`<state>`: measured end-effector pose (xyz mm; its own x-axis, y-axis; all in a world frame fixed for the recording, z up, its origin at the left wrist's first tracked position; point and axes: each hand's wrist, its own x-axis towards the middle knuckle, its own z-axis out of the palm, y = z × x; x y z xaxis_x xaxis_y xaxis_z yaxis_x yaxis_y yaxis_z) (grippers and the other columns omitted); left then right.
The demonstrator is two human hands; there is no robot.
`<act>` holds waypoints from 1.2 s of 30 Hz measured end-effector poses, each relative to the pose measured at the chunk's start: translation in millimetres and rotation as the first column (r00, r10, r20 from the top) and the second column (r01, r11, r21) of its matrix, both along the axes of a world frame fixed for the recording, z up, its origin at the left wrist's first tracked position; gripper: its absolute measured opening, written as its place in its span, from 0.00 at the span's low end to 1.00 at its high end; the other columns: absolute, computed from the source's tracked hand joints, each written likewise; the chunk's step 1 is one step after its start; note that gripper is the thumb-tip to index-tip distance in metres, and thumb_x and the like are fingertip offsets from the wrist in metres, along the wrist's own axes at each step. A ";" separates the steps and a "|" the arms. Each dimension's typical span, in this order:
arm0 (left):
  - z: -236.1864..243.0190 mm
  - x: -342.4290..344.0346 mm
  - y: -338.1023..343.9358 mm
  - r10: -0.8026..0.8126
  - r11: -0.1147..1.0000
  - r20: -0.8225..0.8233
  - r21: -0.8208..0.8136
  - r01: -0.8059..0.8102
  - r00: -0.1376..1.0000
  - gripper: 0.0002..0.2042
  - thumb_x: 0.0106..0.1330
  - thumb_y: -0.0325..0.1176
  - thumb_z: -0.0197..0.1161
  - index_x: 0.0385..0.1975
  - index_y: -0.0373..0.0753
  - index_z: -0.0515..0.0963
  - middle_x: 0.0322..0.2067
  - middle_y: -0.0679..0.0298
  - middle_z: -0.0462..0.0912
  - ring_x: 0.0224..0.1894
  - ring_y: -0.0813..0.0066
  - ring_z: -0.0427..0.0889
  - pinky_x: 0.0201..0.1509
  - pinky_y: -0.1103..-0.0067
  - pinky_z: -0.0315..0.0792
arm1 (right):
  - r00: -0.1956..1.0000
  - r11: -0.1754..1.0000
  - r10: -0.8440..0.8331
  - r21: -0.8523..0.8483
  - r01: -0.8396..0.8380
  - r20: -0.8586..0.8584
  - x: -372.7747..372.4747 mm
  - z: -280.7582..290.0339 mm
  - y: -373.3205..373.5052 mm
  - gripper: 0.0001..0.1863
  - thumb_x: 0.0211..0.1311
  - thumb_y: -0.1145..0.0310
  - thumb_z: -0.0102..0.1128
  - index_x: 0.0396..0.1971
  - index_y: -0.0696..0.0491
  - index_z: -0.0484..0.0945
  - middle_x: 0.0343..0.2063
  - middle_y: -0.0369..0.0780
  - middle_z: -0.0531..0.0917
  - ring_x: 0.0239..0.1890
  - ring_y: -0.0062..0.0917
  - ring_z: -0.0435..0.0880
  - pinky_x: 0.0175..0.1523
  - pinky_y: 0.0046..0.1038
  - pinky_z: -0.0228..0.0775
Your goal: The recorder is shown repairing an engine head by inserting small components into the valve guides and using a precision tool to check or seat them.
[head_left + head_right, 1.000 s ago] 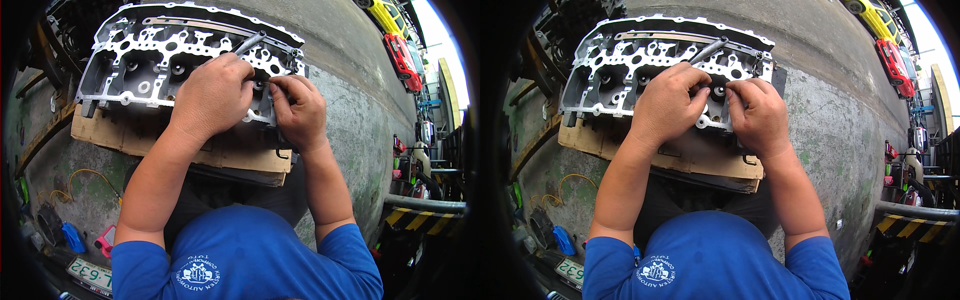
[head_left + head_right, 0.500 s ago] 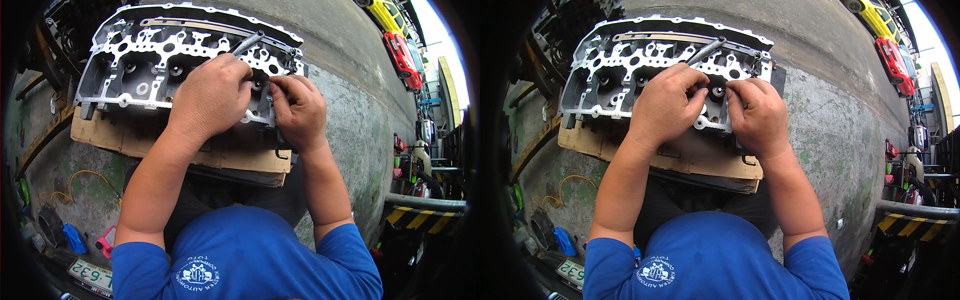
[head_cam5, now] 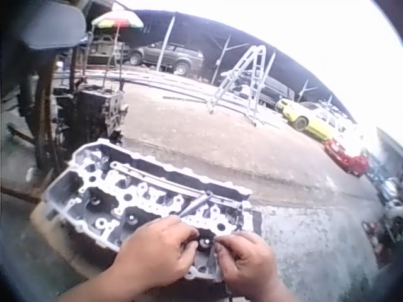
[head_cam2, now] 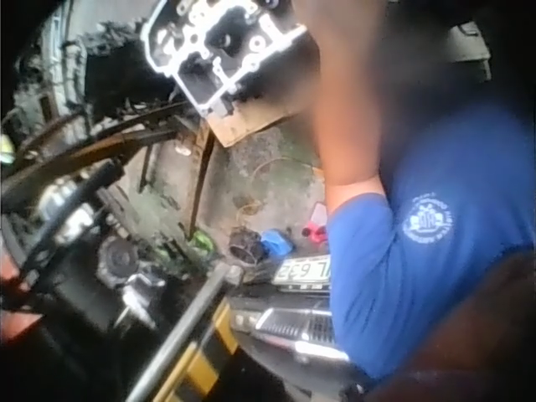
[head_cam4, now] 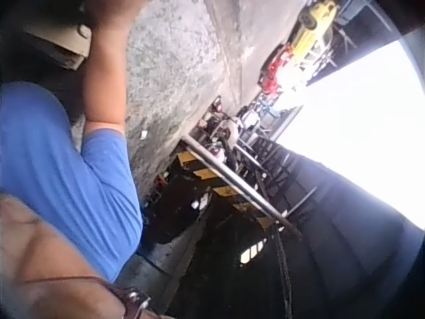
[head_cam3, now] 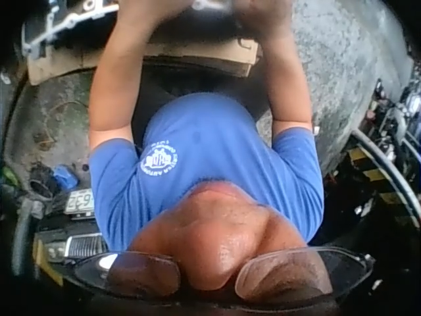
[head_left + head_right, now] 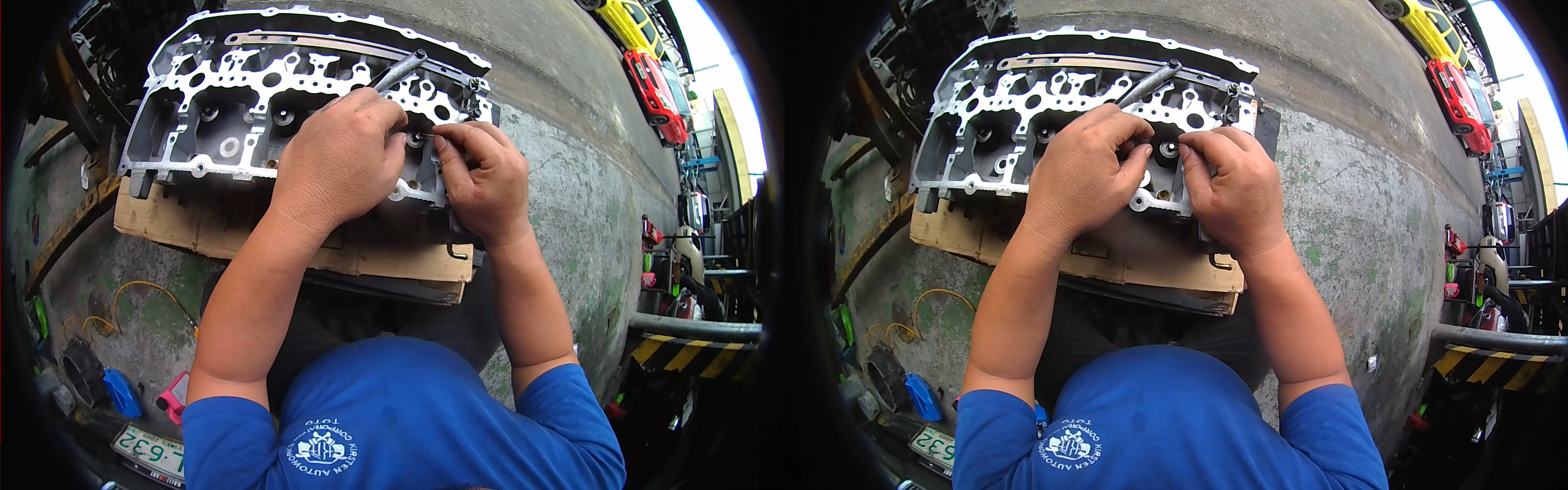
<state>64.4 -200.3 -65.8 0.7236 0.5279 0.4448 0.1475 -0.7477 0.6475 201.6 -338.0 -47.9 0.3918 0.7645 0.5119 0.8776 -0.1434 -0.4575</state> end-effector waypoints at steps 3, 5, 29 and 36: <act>-0.6 0.0 0.2 -0.001 1.000 -0.002 0.001 0.001 1.000 0.07 0.63 0.29 0.66 0.38 0.36 0.85 0.34 0.58 0.84 0.32 0.62 0.86 0.38 0.71 0.79 | 1.000 1.000 -0.001 -0.005 0.001 -0.012 -0.9 1.5 -0.4 0.04 0.61 0.72 0.69 0.34 0.54 0.87 0.31 0.42 0.86 0.35 0.36 0.86 0.40 0.34 0.79; -0.6 0.1 0.1 -0.004 1.000 0.001 0.003 0.004 1.000 0.07 0.63 0.29 0.66 0.38 0.36 0.85 0.34 0.58 0.84 0.32 0.61 0.86 0.38 0.71 0.79 | 1.000 1.000 0.002 -0.001 -0.002 -0.013 -0.5 1.4 -0.9 0.04 0.61 0.72 0.68 0.34 0.54 0.87 0.31 0.42 0.87 0.35 0.36 0.86 0.40 0.34 0.79; 3.2 -0.2 -1.6 0.005 0.999 -0.030 -0.036 -0.006 1.000 0.07 0.63 0.31 0.64 0.35 0.37 0.85 0.37 0.55 0.85 0.42 0.55 0.86 0.48 0.65 0.80 | 0.997 1.000 -0.010 -0.006 0.010 -0.082 2.3 -0.2 -2.0 0.04 0.62 0.72 0.68 0.35 0.54 0.88 0.33 0.42 0.87 0.37 0.37 0.87 0.43 0.34 0.79; 1.9 0.2 -0.4 0.003 1.000 -0.022 -0.019 -0.004 1.000 0.07 0.63 0.29 0.66 0.37 0.36 0.85 0.36 0.56 0.85 0.38 0.58 0.87 0.44 0.68 0.80 | 0.993 1.000 0.005 0.001 -0.004 -0.116 3.1 -0.9 -2.9 0.04 0.61 0.73 0.68 0.35 0.54 0.88 0.32 0.42 0.87 0.35 0.36 0.87 0.42 0.33 0.78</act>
